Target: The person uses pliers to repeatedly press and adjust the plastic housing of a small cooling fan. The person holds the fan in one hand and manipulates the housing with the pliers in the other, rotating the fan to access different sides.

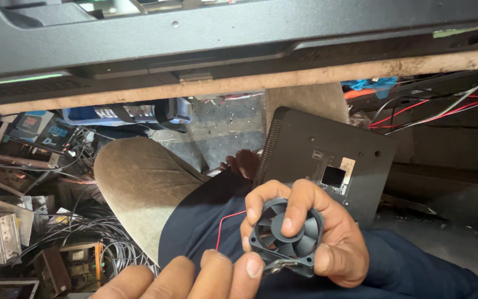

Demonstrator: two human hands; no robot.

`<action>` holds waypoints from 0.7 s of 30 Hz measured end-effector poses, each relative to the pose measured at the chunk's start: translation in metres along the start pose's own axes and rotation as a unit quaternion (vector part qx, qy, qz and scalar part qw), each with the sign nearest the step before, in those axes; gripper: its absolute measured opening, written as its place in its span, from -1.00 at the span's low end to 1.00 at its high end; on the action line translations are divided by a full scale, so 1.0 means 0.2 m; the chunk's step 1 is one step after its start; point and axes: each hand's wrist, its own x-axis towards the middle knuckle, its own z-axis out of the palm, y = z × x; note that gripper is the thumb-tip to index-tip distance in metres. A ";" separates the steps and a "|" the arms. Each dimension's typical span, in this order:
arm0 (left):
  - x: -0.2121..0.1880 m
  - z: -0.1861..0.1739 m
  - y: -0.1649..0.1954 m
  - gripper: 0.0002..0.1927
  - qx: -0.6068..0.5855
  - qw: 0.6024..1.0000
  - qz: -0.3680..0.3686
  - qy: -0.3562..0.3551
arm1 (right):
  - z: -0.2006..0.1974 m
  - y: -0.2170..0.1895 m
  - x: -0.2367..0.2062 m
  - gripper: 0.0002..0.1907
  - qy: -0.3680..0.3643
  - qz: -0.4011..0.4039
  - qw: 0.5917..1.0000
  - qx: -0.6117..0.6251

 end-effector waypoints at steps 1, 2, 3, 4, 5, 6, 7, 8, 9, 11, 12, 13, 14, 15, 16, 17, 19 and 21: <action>0.00 0.00 0.01 -0.58 -0.011 1.000 -0.014 -0.012 | 0.00 0.00 0.00 -0.55 0.000 0.000 1.000 -0.003; -0.01 0.01 0.02 -0.57 -0.021 0.999 -0.028 -0.024 | 0.00 0.00 0.00 -0.55 0.000 0.000 1.000 -0.006; -0.02 0.02 0.02 -0.57 -0.016 0.999 -0.020 -0.031 | 0.01 0.00 0.00 -0.55 0.003 0.000 1.000 -0.007; -0.03 0.02 0.02 -0.56 -0.012 0.999 -0.012 -0.039 | 0.01 0.00 0.00 -0.55 0.008 0.000 1.000 -0.007; -0.05 0.03 0.02 -0.56 -0.007 0.999 -0.003 -0.046 | 0.01 0.00 0.00 -0.54 0.012 -0.001 1.000 -0.009; -0.06 0.04 0.02 -0.56 -0.001 0.999 -0.007 -0.037 | 0.02 0.00 0.00 -0.54 0.015 -0.005 1.000 -0.006; -0.08 0.05 0.03 -0.57 0.006 1.000 -0.010 -0.029 | 0.02 0.01 0.00 -0.54 0.018 -0.009 1.000 -0.002; -0.09 0.07 0.04 -0.57 0.012 1.000 -0.013 -0.021 | 0.03 0.02 0.00 -0.54 0.022 -0.013 1.000 0.001; -0.10 0.08 0.05 -0.58 0.026 0.999 -0.023 -0.002 | 0.03 0.02 0.00 -0.55 0.024 -0.019 1.000 0.001; -0.11 0.10 0.07 -0.59 0.057 0.997 -0.043 0.036 | 0.04 0.03 0.00 -0.55 0.028 -0.031 0.999 0.000; -0.11 0.12 0.08 -0.60 0.075 0.995 -0.040 0.049 | 0.04 0.03 0.01 -0.55 0.034 -0.040 0.999 0.002; -0.10 0.13 0.08 -0.60 0.094 0.993 -0.037 0.061 | 0.05 0.04 0.01 -0.55 0.039 -0.049 0.998 0.004; -0.09 0.14 0.08 -0.60 0.114 0.990 -0.035 0.075 | 0.05 0.04 0.01 -0.55 0.043 -0.058 0.997 0.006; -0.08 0.14 0.08 -0.60 0.106 0.991 -0.038 0.074 | 0.05 0.04 0.01 -0.55 0.039 -0.052 0.998 0.004; -0.08 0.13 0.07 -0.59 0.097 0.992 -0.042 0.072 | 0.05 0.03 0.01 -0.55 0.037 -0.047 0.998 0.003; -0.08 0.12 0.07 -0.58 0.087 0.993 -0.046 0.070 | 0.05 0.03 0.01 -0.55 0.034 -0.041 0.999 0.002; -0.08 0.08 0.04 -0.57 0.053 0.998 -0.028 0.019 | 0.04 0.01 0.01 -0.55 0.024 -0.012 1.000 0.000; -0.10 0.05 0.01 -0.55 0.041 0.999 0.001 -0.012 | 0.04 0.00 0.01 -0.55 0.015 0.008 1.000 0.006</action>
